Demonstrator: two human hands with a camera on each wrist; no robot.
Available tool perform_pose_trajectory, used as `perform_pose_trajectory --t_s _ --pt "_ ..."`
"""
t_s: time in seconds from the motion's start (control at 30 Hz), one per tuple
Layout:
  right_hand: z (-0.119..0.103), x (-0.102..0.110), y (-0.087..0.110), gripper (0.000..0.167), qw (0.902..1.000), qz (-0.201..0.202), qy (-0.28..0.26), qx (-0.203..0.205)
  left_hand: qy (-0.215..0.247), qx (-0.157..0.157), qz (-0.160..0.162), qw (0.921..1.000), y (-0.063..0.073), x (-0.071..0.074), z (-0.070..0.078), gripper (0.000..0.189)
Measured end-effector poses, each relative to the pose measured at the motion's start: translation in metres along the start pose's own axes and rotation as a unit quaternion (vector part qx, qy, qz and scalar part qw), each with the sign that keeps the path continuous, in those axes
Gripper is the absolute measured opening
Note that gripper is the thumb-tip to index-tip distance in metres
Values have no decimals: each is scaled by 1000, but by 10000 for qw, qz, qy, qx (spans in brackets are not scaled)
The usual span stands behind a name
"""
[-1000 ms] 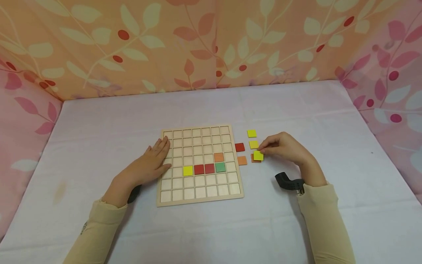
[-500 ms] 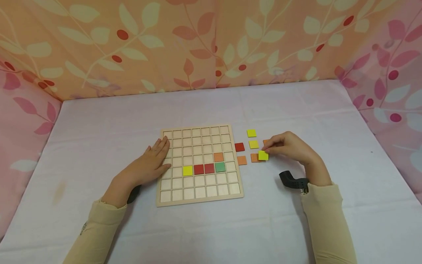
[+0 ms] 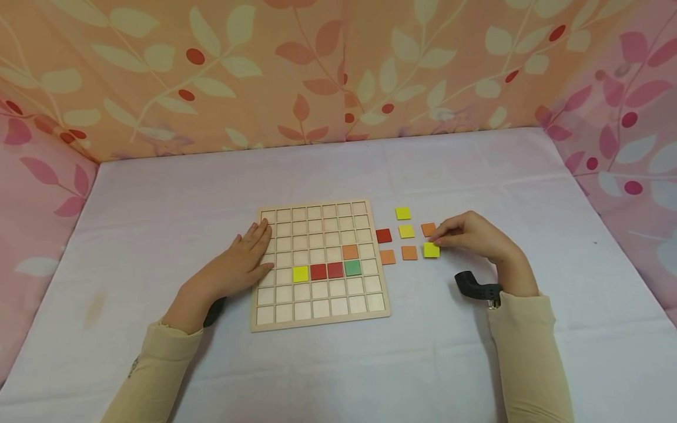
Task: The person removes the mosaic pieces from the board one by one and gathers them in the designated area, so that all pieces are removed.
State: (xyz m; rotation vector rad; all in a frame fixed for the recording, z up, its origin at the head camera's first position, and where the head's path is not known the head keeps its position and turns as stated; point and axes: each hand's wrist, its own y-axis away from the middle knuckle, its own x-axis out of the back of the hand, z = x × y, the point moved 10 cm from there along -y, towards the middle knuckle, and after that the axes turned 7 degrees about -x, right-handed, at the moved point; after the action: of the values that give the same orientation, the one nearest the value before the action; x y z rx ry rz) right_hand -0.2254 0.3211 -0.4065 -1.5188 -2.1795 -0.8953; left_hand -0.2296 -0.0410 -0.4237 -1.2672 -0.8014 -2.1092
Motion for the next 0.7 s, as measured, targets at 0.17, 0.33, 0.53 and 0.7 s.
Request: perform_pose_trajectory --t_s 0.17,0.33,0.53,0.7 --pt "7 0 0 11 9998 -71 100 -176 -35 -13 21 10000 0 0 0 73" --pt "10 0 -1 11 9997 -47 204 -150 -24 1 30 10000 0 0 0 73" --pt "11 1 -2 11 9996 26 253 -150 -11 -3 19 10000 1 1 1 73" --pt "11 1 -3 11 9993 65 324 -198 -2 -9 13 10000 1 1 1 73"
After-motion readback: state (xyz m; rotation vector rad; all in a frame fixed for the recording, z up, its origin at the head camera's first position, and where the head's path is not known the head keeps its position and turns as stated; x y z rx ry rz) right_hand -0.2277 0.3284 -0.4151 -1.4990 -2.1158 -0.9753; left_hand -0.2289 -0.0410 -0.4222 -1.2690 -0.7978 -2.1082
